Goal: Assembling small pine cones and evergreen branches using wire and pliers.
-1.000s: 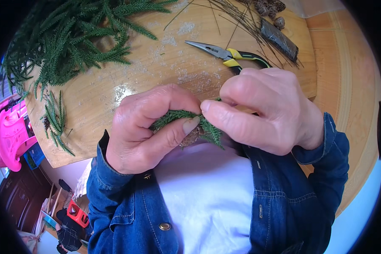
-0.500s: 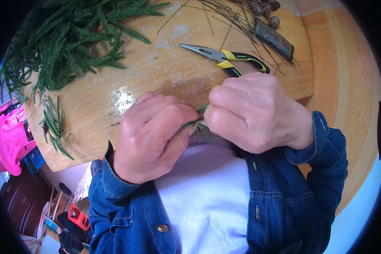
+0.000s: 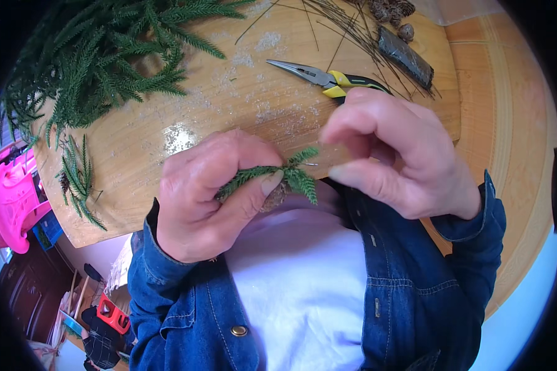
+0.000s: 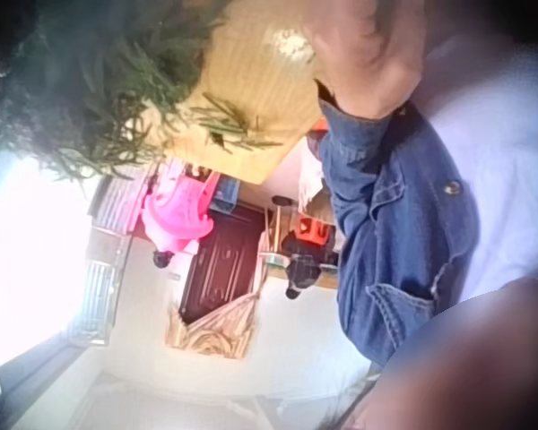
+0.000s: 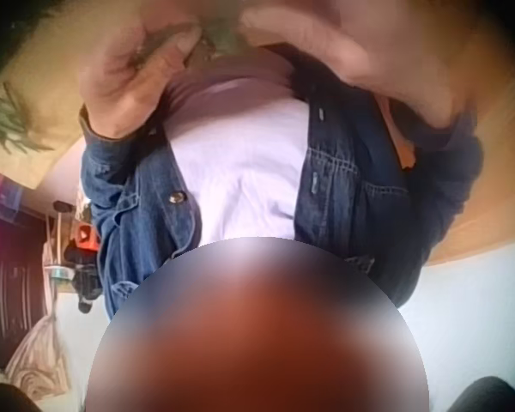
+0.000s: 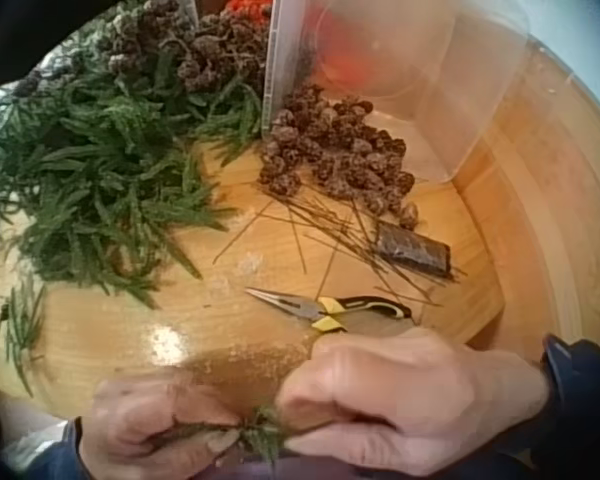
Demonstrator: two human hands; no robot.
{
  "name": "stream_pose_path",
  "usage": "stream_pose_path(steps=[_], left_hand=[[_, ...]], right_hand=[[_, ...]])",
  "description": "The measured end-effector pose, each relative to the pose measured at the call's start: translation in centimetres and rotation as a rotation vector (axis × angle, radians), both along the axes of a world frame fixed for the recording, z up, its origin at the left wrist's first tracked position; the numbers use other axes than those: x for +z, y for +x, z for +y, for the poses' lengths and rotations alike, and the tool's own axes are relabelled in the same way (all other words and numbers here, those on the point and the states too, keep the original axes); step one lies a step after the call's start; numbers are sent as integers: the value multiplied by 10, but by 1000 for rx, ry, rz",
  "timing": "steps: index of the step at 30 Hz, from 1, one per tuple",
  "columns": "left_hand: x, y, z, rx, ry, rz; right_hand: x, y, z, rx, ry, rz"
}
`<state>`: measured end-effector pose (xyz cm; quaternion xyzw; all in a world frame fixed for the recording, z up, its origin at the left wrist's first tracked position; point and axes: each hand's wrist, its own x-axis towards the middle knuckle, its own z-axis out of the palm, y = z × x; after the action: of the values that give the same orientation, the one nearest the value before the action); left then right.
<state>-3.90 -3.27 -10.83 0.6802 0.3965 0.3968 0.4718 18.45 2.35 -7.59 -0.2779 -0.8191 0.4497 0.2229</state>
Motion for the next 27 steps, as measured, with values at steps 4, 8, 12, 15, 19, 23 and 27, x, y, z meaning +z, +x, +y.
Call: stream_pose_path(steps=[4,8,12,15,19,23,27], left_hand=[[8,0,-4,-31,-356,-190],[6,-5,3,-190,-249,-126],[2,-5,6,-231,-194,-120],[1,-5,10,-230,-88,-35],[3,-4,12,-156,56,120],[-4,-7,10,16,-17,105],[-12,-6,10,151,-113,-27]], right_hand=[[-10,-4,-1,66,262,52],[-1,-8,4,207,323,-3],[-2,-8,6,285,301,-23],[-9,-8,7,291,265,23],[-22,-9,8,215,164,106],[-23,-12,12,33,4,103],[-19,-18,2,-174,-76,77]])
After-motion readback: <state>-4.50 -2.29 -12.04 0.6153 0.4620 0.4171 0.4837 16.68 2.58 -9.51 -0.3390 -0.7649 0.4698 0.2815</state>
